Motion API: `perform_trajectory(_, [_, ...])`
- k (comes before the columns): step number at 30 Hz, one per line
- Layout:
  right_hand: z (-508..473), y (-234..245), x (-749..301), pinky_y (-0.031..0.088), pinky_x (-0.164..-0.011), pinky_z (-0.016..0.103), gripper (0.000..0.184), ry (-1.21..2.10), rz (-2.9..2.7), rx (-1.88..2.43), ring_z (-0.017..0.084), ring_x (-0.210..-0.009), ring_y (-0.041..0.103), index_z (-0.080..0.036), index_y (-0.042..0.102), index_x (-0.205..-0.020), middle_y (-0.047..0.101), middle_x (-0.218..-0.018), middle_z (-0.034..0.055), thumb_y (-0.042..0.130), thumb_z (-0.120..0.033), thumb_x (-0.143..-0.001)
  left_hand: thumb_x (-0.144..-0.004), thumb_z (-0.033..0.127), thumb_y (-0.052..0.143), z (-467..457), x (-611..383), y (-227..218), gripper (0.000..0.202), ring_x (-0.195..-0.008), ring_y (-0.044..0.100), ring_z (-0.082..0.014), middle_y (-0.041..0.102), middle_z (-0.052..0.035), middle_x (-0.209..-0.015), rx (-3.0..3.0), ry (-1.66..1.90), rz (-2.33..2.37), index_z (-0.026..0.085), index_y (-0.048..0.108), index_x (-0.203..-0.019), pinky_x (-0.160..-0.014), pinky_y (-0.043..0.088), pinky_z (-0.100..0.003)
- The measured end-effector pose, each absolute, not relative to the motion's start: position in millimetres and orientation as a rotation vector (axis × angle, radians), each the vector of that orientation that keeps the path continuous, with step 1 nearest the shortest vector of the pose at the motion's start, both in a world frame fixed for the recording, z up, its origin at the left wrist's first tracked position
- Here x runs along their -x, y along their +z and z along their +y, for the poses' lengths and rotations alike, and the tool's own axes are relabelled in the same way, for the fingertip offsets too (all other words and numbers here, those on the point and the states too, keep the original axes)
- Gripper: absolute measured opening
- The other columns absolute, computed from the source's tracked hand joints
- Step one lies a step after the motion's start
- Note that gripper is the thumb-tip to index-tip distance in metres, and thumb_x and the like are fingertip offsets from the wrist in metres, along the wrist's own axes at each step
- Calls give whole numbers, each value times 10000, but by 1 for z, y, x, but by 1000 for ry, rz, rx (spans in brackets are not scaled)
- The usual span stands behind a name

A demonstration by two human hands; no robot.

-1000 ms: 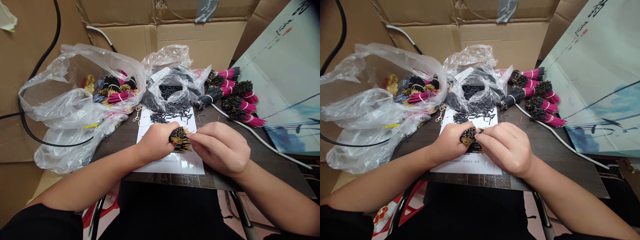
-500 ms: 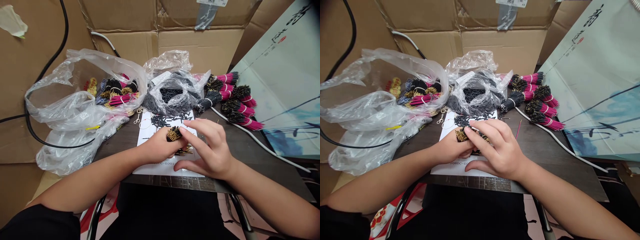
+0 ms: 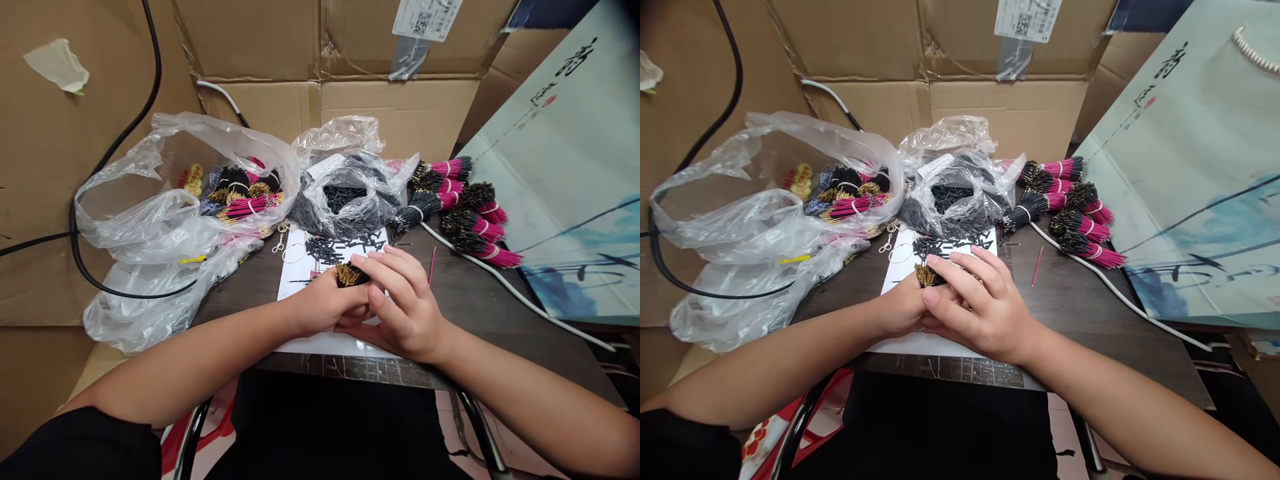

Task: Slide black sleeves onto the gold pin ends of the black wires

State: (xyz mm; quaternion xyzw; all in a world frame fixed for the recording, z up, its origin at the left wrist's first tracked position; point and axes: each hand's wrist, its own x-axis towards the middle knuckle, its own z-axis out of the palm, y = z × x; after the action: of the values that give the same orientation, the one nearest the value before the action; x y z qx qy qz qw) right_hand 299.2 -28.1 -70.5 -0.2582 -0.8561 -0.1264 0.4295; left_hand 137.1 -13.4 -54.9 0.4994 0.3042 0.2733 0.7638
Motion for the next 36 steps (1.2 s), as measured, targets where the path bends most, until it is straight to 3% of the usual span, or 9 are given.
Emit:
perform_trajectory(3, [-27,-71,-300,436,-1031,517,862,-306,-2143,642,272,-1168,508,-248,284,-1404,537,-1314,88,736,-475,-707,-808,434,614,-13,-138,-54,436,-385,275,-7,286,71,-467,-1026,516,552,149,348,-612,-370,199,-160])
perform_trajectory(7, [-27,-75,-302,443,-1024,506,963,-275,-2139,656,278,-1164,491,-279,211,-1450,494,-1372,48,745,-498,-679,-810,433,612,-13,-137,-56,395,-372,301,-15,319,74,-459,-994,480,541,143,393,-656,-379,272,-165])
perform_trajectory(10, [-27,-76,-303,448,-1019,516,1068,-275,-2151,639,292,-1165,483,-242,150,-1482,481,-1375,79,772,-487,-649,-824,474,586,-15,-137,-58,397,-369,295,-24,300,77,-455,-998,483,528,147,409,-684,-375,281,-176])
perform_trajectory(18, [-29,-76,-300,468,-1008,496,1072,-340,-2128,639,264,-1141,494,-263,102,-1486,466,-1370,93,761,-471,-666,-838,441,575,-15,-137,-61,363,-496,436,-54,409,29,-544,-1081,534,657,132,447,-696,-453,348,-183])
perform_trajectory(28, [-30,-78,-299,491,-953,507,1052,-343,-2097,621,260,-1090,483,-317,145,-1475,496,-1358,66,771,-470,-644,-812,465,606,-22,-143,-60,352,-451,346,-22,382,57,-521,-939,587,667,142,477,-752,-433,295,-145])
perform_trajectory(32, [-29,-76,-300,466,-981,530,1110,-267,-2119,625,281,-1144,480,-252,95,-1491,489,-1364,99,769,-501,-645,-834,473,577,-21,-142,-59,344,-372,281,-25,297,92,-459,-874,519,609,159,454,-767,-414,371,-180])
perform_trajectory(36, [-30,-72,-300,389,-1053,569,1199,-131,-2188,679,351,-1269,414,-71,97,-1482,392,-1411,211,733,-612,-622,-848,442,577,-19,-140,-58,370,-347,271,-13,266,103,-416,-895,536,541,141,430,-691,-424,377,-182])
